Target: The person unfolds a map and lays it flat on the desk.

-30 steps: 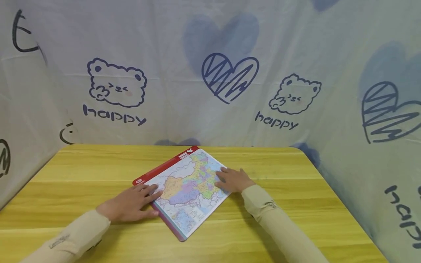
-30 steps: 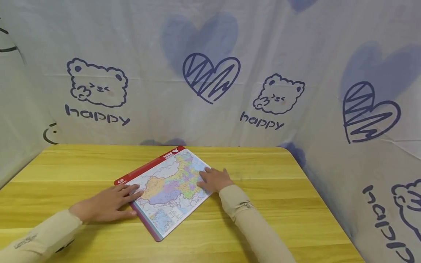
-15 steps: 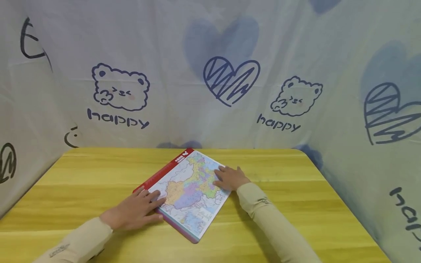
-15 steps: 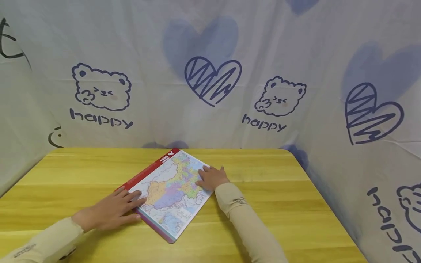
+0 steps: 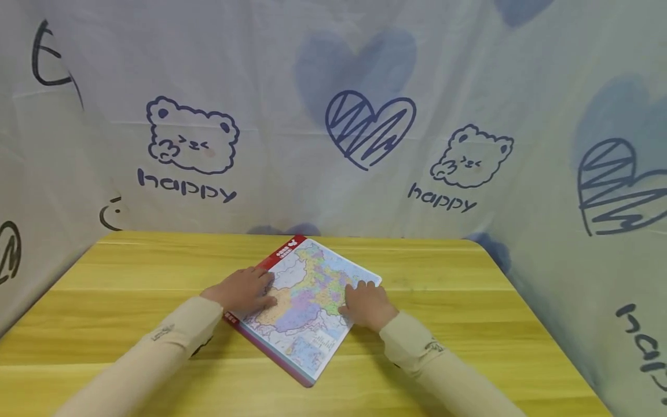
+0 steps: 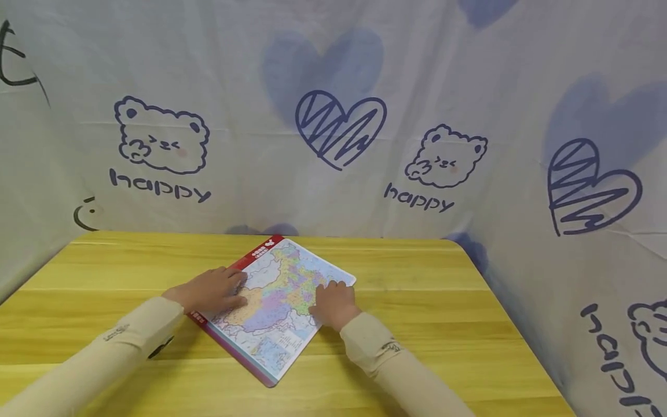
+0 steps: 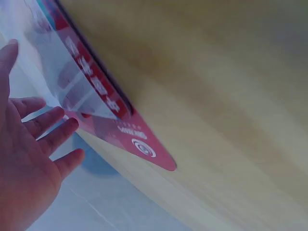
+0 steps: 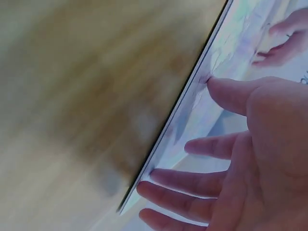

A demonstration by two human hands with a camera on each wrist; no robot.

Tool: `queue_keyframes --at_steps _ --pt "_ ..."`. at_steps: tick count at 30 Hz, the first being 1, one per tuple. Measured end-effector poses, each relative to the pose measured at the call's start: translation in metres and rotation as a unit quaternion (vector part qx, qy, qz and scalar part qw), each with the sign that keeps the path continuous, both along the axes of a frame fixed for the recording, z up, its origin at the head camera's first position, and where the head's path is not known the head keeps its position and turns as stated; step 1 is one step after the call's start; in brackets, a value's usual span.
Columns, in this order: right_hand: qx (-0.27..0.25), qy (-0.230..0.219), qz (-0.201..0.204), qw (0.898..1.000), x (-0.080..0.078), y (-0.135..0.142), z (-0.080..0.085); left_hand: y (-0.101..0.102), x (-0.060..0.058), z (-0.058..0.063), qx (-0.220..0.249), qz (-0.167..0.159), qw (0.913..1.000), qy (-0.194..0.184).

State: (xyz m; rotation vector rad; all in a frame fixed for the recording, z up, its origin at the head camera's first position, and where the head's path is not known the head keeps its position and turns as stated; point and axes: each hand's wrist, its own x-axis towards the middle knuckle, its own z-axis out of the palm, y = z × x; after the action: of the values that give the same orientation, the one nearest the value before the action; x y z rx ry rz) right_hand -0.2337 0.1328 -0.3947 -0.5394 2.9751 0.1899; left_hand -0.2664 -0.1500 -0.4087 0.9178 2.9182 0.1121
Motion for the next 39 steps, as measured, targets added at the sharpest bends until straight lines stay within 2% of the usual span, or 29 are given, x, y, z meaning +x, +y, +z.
queue_keyframes --at_steps 3,7,10,13,17,22,28,35,39 --pt "0.000 0.012 0.004 1.000 0.010 0.005 0.001 0.003 -0.011 0.000 0.014 0.039 0.9983 -0.041" --pt "0.014 0.025 0.007 1.000 0.015 0.012 -0.002 0.002 -0.019 0.001 0.033 0.078 0.9930 -0.081" --pt "0.015 0.013 0.003 1.000 0.014 0.017 -0.003 -0.003 -0.023 0.001 0.038 0.104 0.9879 -0.108" --pt "-0.004 -0.022 -0.006 1.000 0.007 0.023 -0.004 -0.011 -0.025 0.001 0.034 0.117 0.9848 -0.124" --pt "-0.038 -0.072 -0.027 0.996 -0.007 0.033 -0.006 -0.016 -0.023 0.004 0.024 0.110 0.9857 -0.126" --pt "-0.065 -0.109 -0.041 0.991 -0.021 0.044 -0.007 -0.019 -0.014 0.003 0.033 0.109 0.9848 -0.131" --pt "-0.072 -0.124 -0.030 0.989 -0.040 0.047 -0.009 -0.023 -0.005 0.003 0.032 0.095 0.9872 -0.124" --pt "-0.097 -0.141 -0.032 0.985 -0.059 0.045 -0.010 -0.031 0.000 -0.002 0.042 0.088 0.9877 -0.122" --pt "-0.118 -0.144 -0.039 0.982 -0.068 0.044 -0.011 -0.035 0.002 -0.004 0.041 0.069 0.9913 -0.104"
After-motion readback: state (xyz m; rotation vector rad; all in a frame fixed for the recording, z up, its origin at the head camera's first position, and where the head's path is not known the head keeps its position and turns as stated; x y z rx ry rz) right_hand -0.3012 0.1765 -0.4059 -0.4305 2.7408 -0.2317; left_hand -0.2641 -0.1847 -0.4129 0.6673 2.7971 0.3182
